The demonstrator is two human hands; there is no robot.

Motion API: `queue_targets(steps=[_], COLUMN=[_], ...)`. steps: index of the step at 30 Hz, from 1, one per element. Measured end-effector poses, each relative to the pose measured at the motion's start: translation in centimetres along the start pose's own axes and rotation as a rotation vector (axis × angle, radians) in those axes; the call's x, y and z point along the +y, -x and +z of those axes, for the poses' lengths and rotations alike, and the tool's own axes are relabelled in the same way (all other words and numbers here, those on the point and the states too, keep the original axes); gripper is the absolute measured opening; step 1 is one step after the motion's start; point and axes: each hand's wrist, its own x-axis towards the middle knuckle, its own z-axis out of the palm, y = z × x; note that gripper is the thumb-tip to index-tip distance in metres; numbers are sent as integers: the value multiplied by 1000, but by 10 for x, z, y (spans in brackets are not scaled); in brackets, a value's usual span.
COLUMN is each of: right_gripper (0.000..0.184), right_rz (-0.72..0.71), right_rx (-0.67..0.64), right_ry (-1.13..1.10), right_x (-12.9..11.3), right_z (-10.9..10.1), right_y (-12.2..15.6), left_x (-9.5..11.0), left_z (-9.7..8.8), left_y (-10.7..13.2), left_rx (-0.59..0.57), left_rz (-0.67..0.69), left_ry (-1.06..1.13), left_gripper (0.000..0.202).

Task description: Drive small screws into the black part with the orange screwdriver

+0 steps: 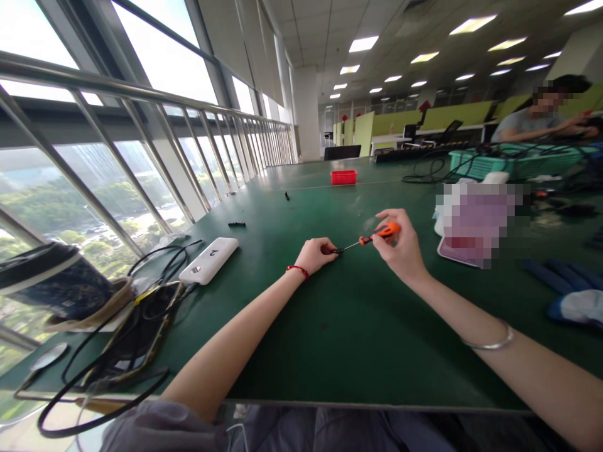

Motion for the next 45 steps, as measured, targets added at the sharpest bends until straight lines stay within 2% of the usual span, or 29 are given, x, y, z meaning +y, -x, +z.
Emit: queue_targets(steps=[3, 5, 8, 11, 15, 18, 22, 25, 30, 33, 37, 40, 44, 45], right_gripper=[16, 18, 13, 31, 16, 11, 33, 18, 14, 30, 19, 15, 35, 35], right_rz=[41, 51, -5, -30, 28, -1, -20, 24, -12, -27, 26, 1, -48, -43], right_rx=[-7, -40, -55, -23, -41, -54, -27, -46, -68, -43, -66, -84, -67, -68], right_ry=[62, 72, 28, 17, 99, 81, 38, 80, 69, 62, 92, 71, 39, 49], right_x=[0, 0, -1, -1, -2, -1, 1, -1, -4, -3, -4, -4, -2, -2], right_z=[0, 0, 1, 1, 1, 1, 0, 1, 1, 1, 1, 1, 1, 1], right_y=[0, 1, 2, 2, 2, 2, 2, 2, 3, 3, 3, 4, 4, 4], left_x=[1, 1, 1, 0, 0, 0, 0, 1, 1, 0, 1, 2, 2, 2], left_z=[0, 0, 1, 1, 1, 1, 0, 0, 0, 0, 0, 0, 0, 0], left_y=[0, 0, -1, -1, -1, -1, -2, -1, 0, -1, 0, 0, 0, 0], left_rx=[-3, -4, -3, -4, -3, -5, -8, -6, -5, -2, -4, -8, -8, -6], left_rz=[3, 0, -7, -10, 3, -6, -12, -3, -7, -6, 2, -9, -17, -14], left_ry=[10, 14, 5, 3, 8, 4, -5, 0, 3, -1, -1, 5, 6, 3], left_gripper=[8, 9, 9, 8, 9, 9, 9, 9, 9, 9, 10, 10, 9, 9])
